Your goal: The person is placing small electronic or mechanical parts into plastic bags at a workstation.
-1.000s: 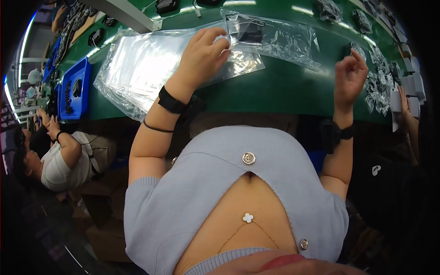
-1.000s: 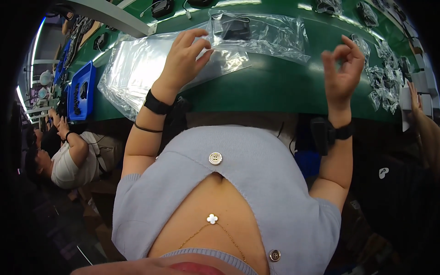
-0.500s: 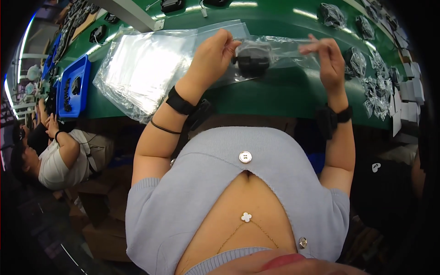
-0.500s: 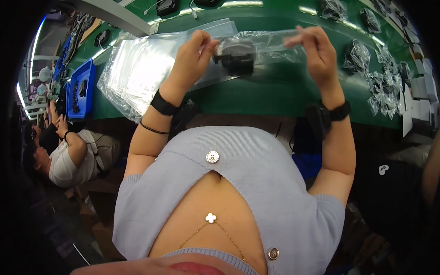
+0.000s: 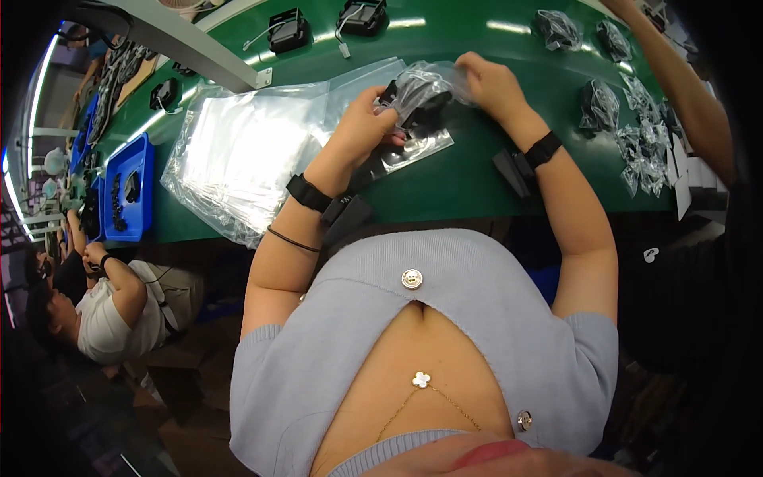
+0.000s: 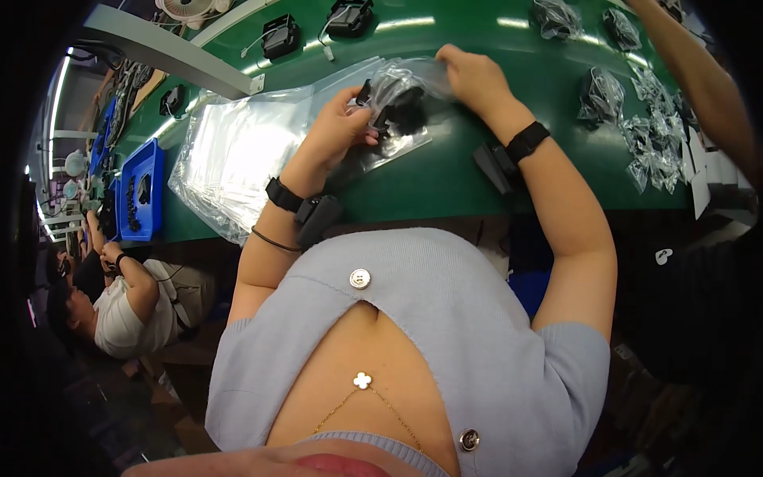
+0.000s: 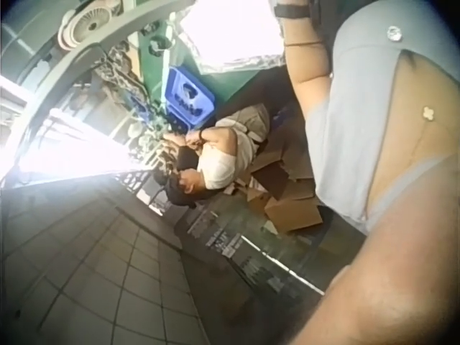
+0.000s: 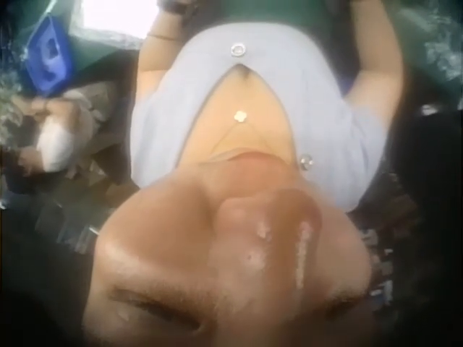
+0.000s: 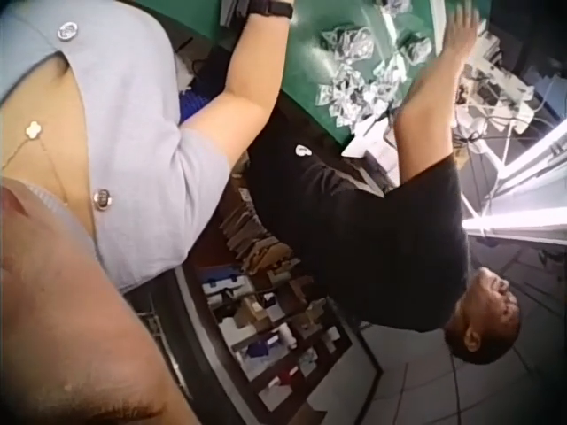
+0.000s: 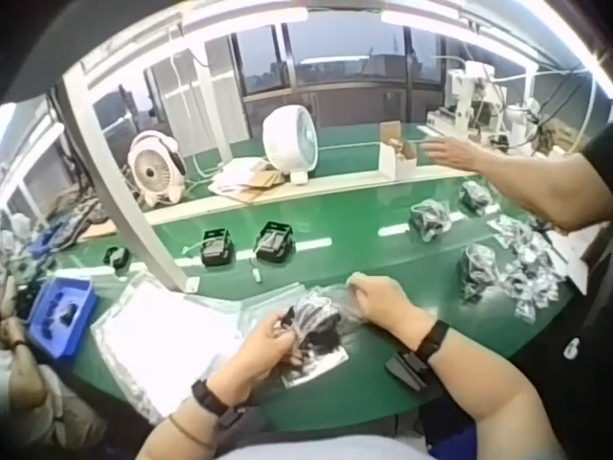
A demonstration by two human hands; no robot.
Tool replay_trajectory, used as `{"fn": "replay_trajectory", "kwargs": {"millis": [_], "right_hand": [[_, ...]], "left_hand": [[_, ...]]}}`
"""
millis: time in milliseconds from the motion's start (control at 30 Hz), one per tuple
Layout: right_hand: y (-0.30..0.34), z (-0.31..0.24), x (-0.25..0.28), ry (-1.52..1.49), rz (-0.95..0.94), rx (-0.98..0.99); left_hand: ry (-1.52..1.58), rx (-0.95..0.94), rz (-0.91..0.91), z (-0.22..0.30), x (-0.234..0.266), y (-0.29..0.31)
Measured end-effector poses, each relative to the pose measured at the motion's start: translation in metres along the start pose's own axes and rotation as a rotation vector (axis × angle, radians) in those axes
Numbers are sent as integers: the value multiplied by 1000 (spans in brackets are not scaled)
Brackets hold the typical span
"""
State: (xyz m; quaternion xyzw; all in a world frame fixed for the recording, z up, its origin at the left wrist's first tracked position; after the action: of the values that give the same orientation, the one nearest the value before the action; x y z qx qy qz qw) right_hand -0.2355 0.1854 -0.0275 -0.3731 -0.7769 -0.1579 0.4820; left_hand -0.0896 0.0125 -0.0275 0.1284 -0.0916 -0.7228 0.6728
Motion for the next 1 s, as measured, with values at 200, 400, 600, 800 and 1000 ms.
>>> {"fn": "replay_trajectory", "kwargs": {"millis": [200, 400, 600, 800, 1000], "right_hand": [[7, -77, -27, -405, -405, 304], [-8, -95, -13, -723, -150, 218], [-98, 36, -12, -901, -95, -177], [-124, 64, 41, 242, 129, -337], [-103, -99, 11, 256, 279, 751]], "left_hand": [[260, -285, 243, 10, 5, -2], [-68, -389, 332, 5, 16, -2], [-458, -424, 221, 12, 1, 6], [-1171, -373, 136, 7, -19, 16], [-1260, -294, 46, 0, -19, 13]]}}
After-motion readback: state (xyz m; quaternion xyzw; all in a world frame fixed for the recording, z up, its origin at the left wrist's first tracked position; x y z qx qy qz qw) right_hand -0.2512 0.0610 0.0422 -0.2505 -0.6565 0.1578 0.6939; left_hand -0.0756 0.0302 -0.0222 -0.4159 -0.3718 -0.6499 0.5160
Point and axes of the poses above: each hand's wrist, its own y-axis away from the middle knuckle, its own x-axis out of the back of the hand, z = x × y, the point moved 5 cm from there along -y, towards the middle knuckle, and after that the axes turned 14 degrees about -z, right-handed, at the moved point
